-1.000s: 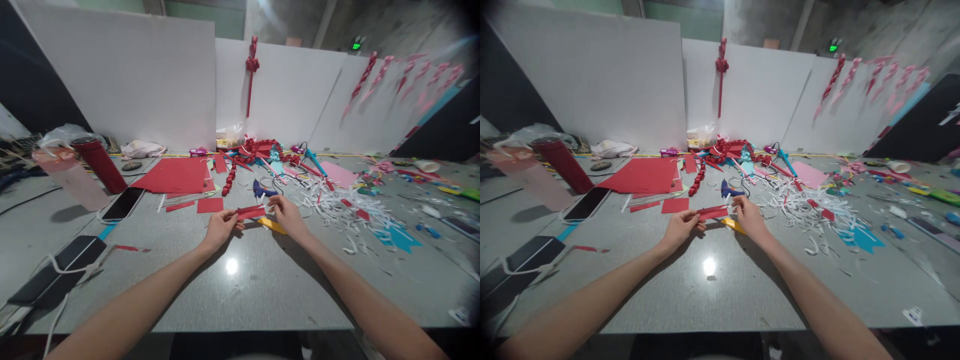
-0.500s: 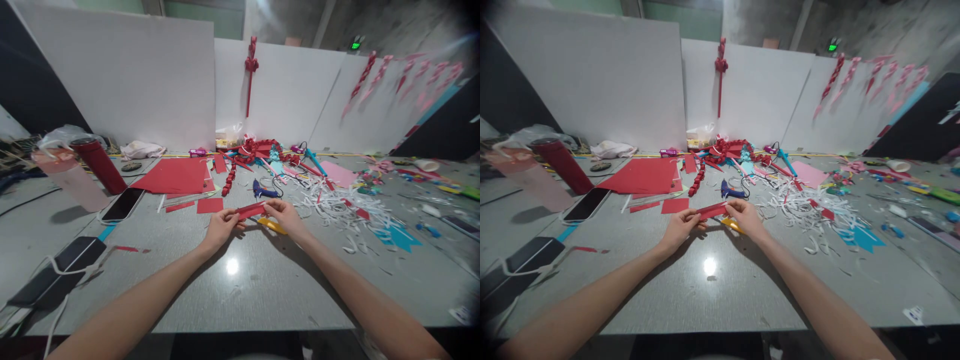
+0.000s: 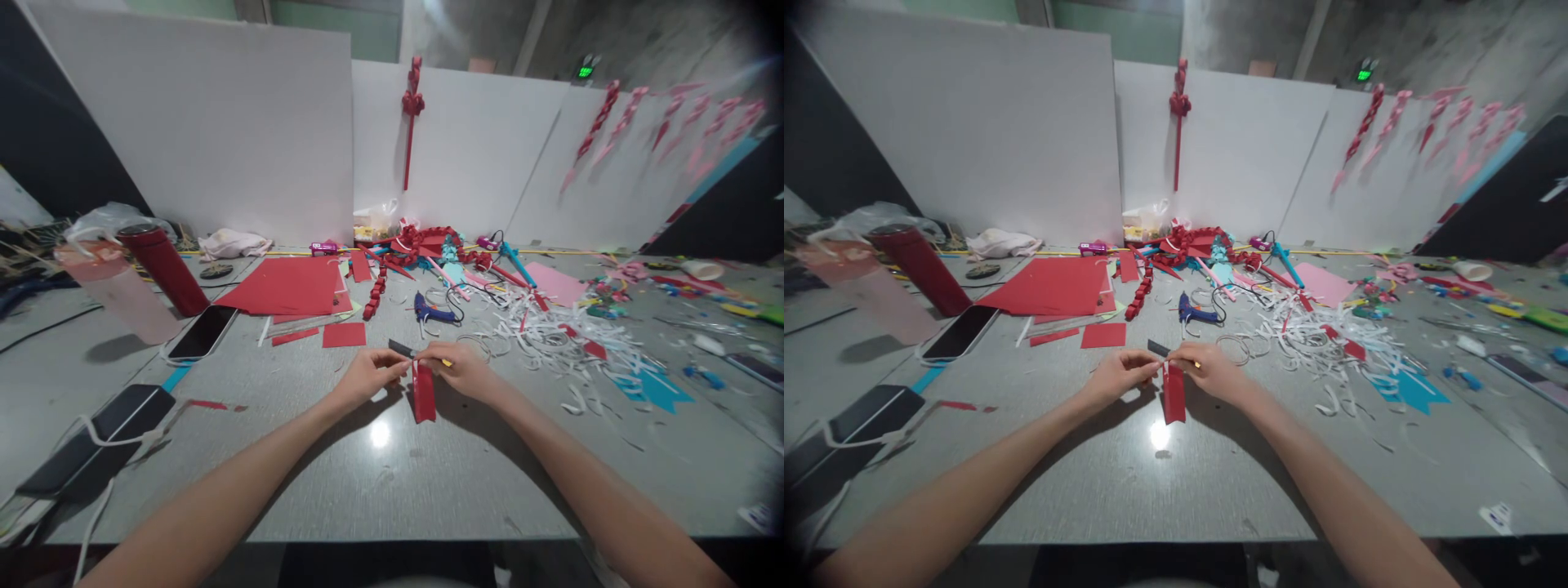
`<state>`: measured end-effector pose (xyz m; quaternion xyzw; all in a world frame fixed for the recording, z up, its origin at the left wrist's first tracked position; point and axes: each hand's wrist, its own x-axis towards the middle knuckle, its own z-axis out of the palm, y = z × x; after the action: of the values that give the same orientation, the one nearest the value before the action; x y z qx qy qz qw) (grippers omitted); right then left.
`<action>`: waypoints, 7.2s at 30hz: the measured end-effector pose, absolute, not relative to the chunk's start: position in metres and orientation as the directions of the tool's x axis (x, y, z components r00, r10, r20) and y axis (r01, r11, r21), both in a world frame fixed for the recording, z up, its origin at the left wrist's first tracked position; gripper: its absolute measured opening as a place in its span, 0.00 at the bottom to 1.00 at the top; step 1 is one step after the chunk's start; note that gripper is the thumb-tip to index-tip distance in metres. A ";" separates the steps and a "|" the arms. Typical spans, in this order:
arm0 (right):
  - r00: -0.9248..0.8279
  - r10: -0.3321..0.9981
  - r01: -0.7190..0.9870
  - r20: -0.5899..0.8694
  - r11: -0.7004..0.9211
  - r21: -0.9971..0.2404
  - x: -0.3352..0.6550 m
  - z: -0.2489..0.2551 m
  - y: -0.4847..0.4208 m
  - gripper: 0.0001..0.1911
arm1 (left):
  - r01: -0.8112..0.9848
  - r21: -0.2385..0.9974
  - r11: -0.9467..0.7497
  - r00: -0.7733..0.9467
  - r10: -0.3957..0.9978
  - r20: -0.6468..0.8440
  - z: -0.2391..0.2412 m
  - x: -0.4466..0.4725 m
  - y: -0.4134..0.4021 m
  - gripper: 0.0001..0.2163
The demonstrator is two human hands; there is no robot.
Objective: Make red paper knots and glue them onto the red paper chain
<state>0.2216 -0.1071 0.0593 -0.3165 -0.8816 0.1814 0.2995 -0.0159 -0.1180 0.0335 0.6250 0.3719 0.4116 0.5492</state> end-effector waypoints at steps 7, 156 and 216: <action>-0.649 0.647 0.445 0.400 0.750 -0.490 0.217 0.055 -0.111 0.14 | 0.045 0.986 -0.163 0.420 0.898 0.129 0.032 -0.013 -0.125 0.12; 0.345 0.618 0.764 0.706 0.251 -0.594 0.303 0.046 -0.053 0.18 | 0.065 0.960 -0.273 0.027 0.962 0.272 0.027 -0.011 -0.122 0.09; -0.353 0.908 0.162 0.224 0.296 -0.941 0.200 0.037 -0.118 0.14 | 0.102 0.950 -0.297 0.481 0.850 0.214 0.028 -0.011 -0.131 0.28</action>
<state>0.1999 -0.1175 0.0367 -0.3882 -0.6894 0.4488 0.4154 -0.0113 -0.1311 0.0276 0.7084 0.3358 0.3828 0.4888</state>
